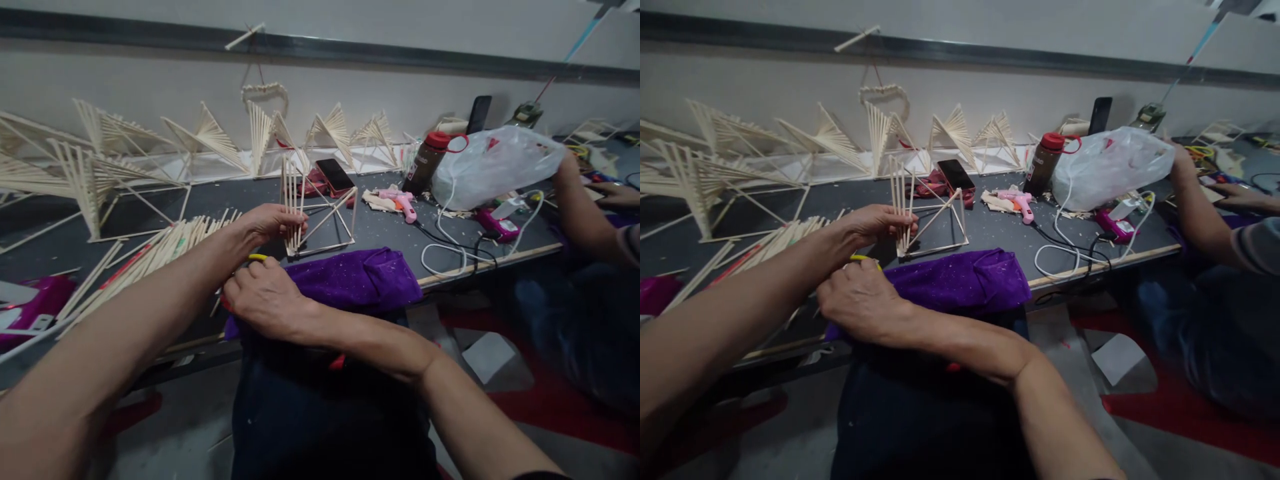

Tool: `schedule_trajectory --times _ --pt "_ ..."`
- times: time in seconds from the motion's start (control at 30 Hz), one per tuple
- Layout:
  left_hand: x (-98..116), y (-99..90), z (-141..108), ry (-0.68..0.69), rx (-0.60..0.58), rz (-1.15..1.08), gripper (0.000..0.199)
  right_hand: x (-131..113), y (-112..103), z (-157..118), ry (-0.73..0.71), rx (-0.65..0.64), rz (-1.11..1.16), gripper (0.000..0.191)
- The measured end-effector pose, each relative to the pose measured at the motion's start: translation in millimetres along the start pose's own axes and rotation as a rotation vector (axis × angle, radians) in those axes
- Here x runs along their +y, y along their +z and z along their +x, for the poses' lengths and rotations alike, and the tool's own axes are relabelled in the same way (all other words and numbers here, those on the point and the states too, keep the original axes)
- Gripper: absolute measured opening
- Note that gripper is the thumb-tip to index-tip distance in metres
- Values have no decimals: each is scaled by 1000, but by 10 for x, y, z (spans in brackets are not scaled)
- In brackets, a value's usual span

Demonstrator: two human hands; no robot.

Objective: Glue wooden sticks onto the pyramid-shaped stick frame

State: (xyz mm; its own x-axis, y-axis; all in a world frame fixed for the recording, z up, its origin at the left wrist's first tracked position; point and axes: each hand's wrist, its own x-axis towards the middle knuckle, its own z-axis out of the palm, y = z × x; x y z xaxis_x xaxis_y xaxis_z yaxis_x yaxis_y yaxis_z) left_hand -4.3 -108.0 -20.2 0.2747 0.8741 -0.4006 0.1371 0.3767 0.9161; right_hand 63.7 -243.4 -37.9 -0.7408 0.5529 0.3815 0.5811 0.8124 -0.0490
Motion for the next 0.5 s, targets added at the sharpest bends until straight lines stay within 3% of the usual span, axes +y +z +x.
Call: schedule_trajectory --times 0.13,0.23,0.3,0.4,0.5 --pt "-21 20 53 5 -15 -3 13 86 -303 -341 -79 51 -53 29" --pt "-65 35 62 -4 25 -20 16 204 -604 -763 -52 -12 -38 27" --pt "-100 43 51 2 55 -30 18 305 -791 -1122 29 -70 29 29" --pt "-152 38 26 21 84 -37 19 510 -987 -1677 213 -31 126 43" --pt "-194 -3 10 38 101 -47 20 799 -1060 -2083 491 55 92 43"
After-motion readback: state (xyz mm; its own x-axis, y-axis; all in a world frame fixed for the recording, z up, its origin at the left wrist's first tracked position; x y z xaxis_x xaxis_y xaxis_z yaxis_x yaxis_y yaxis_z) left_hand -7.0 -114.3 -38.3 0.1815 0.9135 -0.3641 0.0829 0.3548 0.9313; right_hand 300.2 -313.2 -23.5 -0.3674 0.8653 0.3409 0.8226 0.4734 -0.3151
